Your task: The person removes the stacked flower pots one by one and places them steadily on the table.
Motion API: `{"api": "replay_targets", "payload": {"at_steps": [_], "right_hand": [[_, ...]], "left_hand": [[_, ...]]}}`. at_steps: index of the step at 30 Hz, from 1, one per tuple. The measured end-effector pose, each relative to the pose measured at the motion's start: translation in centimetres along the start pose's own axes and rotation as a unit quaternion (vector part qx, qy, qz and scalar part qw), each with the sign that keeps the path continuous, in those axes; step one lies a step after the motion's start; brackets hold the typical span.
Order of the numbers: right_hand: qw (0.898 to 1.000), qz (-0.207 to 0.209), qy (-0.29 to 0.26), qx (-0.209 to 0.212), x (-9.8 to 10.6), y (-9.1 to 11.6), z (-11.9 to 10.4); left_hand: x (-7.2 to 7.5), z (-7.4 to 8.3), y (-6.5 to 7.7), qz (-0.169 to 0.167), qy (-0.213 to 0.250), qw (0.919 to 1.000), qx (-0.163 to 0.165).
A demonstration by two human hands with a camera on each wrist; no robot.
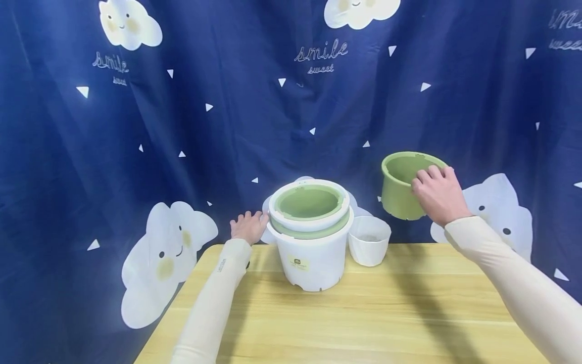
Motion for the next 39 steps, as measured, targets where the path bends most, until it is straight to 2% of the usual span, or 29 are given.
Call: {"api": "replay_targets", "payload": {"at_steps": [8, 19, 39], "right_hand": [[1.0, -0.008, 0.0, 0.013, -3.2, 2.3, 0.6], [1.0, -0.002, 0.0, 0.027, -7.5, 5.3, -0.5], [0.999, -0.034, -0.021, 0.014, -13.1, 9.2, -2.2]], "left_hand": [[0.2, 0.1, 0.0, -0.002, 0.003, 1.0, -0.001], [0.1, 0.2, 0.3, -0.006, 0.005, 1.0, 0.002], [-0.2, 0.0, 0.6, 0.0, 0.007, 1.0, 0.006]]}}
Point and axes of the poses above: each hand's wrist, its own y-axis away from the middle knuckle, its own x-axis out of the back of the hand, z = x × y, the point moved 9 cm from there along -y, towards the middle knuckle, and after that the axes turned 15 degrees about -z, right-handed, at the moved point
